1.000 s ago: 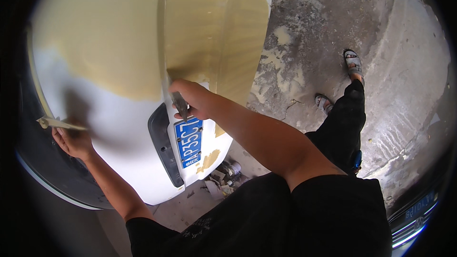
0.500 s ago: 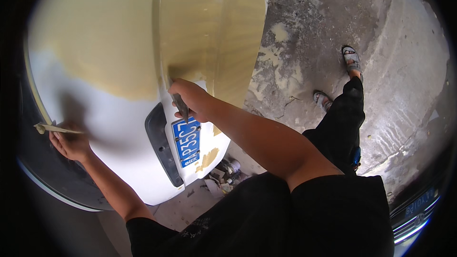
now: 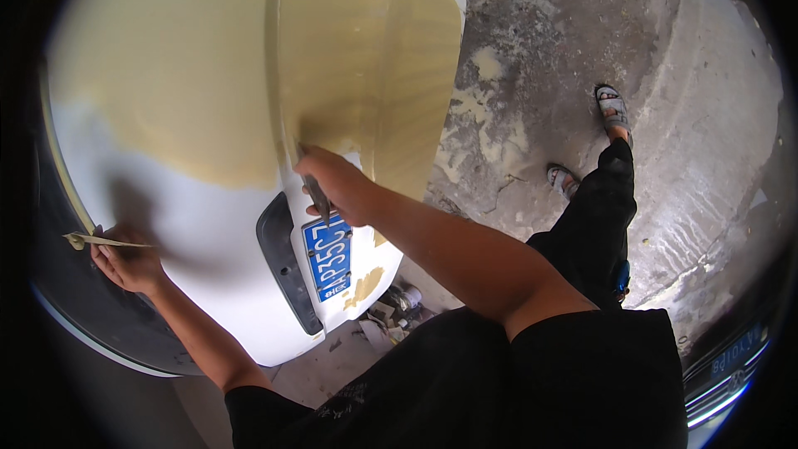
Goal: The person applies putty to a white car body panel using spreaders. They spread the material over the surface near a license plate and a tail light to smooth the area.
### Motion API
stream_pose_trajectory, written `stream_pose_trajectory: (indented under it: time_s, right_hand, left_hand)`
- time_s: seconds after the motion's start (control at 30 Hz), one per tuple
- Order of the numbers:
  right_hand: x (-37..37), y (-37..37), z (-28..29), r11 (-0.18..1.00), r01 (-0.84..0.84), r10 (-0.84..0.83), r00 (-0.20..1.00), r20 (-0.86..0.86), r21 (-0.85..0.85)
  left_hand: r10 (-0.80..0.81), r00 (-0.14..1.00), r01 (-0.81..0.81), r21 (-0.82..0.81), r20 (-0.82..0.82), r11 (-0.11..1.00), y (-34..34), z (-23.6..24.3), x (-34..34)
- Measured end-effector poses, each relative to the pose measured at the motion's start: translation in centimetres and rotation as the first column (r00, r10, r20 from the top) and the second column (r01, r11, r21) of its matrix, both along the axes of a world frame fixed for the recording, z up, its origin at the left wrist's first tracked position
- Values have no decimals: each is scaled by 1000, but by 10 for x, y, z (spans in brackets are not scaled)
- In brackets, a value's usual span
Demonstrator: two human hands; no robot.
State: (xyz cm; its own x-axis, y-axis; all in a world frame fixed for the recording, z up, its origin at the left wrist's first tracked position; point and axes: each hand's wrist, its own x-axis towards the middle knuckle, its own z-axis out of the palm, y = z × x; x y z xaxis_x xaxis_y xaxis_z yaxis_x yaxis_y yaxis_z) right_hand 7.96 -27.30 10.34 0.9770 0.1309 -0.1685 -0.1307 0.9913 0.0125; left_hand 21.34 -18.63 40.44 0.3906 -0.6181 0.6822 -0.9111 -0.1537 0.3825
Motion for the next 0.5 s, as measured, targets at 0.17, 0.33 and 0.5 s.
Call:
stream_pose_trajectory:
  time_s: [0.17,0.33,0.5]
  right_hand:
    - [17,-22,14,998,-32,35,998,-44,51]
    - [3,-18,35,994,48,-47,999,16,-101]
    - [-12,-16,28,981,50,-33,995,93,-189]
  left_hand:
    - [-16,1000,16,-4,2,1000,-1,-3,1]
    - [-39,999,39,18,3,999,2,-1,2]
    - [-57,998,58,20,-26,998,2,-1,2]
